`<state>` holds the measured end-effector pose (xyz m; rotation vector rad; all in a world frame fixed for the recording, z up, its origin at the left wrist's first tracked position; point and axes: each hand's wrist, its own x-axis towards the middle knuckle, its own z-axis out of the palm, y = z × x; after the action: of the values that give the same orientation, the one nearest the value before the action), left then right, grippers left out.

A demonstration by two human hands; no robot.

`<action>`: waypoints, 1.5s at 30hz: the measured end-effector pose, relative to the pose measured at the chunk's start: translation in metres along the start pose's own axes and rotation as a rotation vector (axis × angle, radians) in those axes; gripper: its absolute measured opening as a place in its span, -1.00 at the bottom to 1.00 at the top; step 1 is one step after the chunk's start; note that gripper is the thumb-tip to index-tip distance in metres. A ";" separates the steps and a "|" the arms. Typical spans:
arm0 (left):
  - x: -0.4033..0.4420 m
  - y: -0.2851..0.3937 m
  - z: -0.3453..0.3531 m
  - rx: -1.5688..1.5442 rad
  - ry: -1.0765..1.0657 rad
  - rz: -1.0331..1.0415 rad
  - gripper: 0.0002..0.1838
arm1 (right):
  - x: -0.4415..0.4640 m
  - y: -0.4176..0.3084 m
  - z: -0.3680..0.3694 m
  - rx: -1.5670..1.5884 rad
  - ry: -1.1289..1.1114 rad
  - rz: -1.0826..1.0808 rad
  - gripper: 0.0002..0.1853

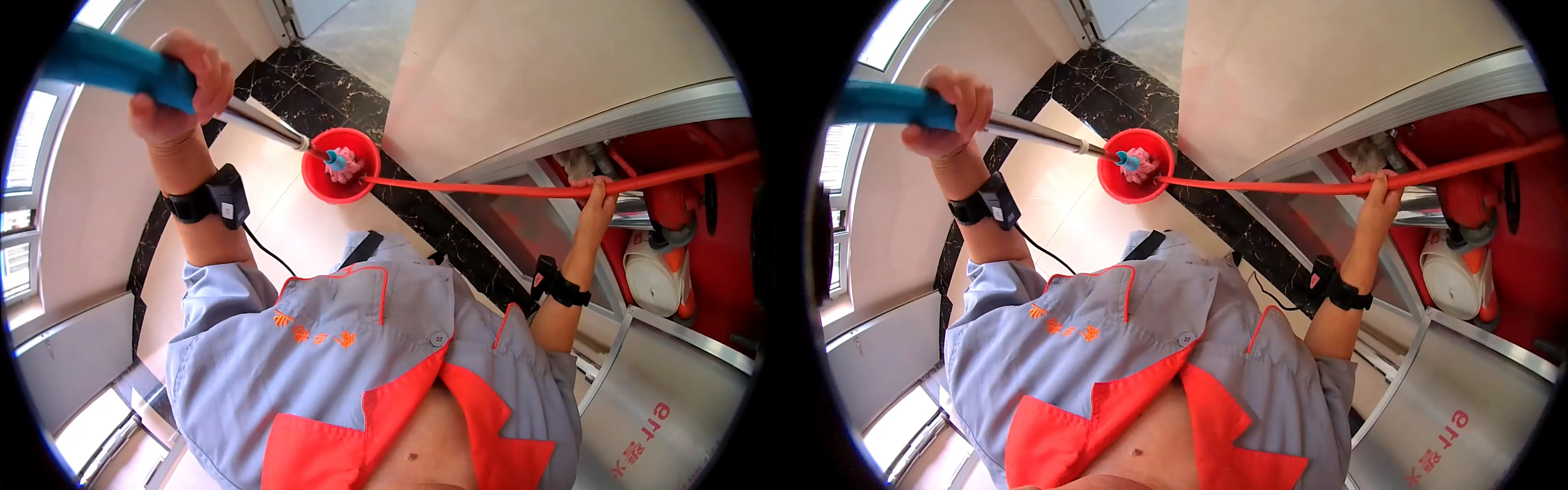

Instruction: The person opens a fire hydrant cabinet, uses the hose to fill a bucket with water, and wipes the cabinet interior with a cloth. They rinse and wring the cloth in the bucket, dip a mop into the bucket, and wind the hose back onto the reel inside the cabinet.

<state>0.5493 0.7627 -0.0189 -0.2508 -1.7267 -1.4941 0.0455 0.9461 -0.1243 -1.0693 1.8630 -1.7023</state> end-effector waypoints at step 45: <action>-0.059 -0.145 0.014 0.459 1.196 -0.163 -0.81 | 0.010 0.017 -0.005 0.053 -0.007 0.014 -0.84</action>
<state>0.4906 0.7558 -0.1650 0.8755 -1.0167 -0.9274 0.0314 0.9410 -0.1375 -1.0379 1.8062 -1.7278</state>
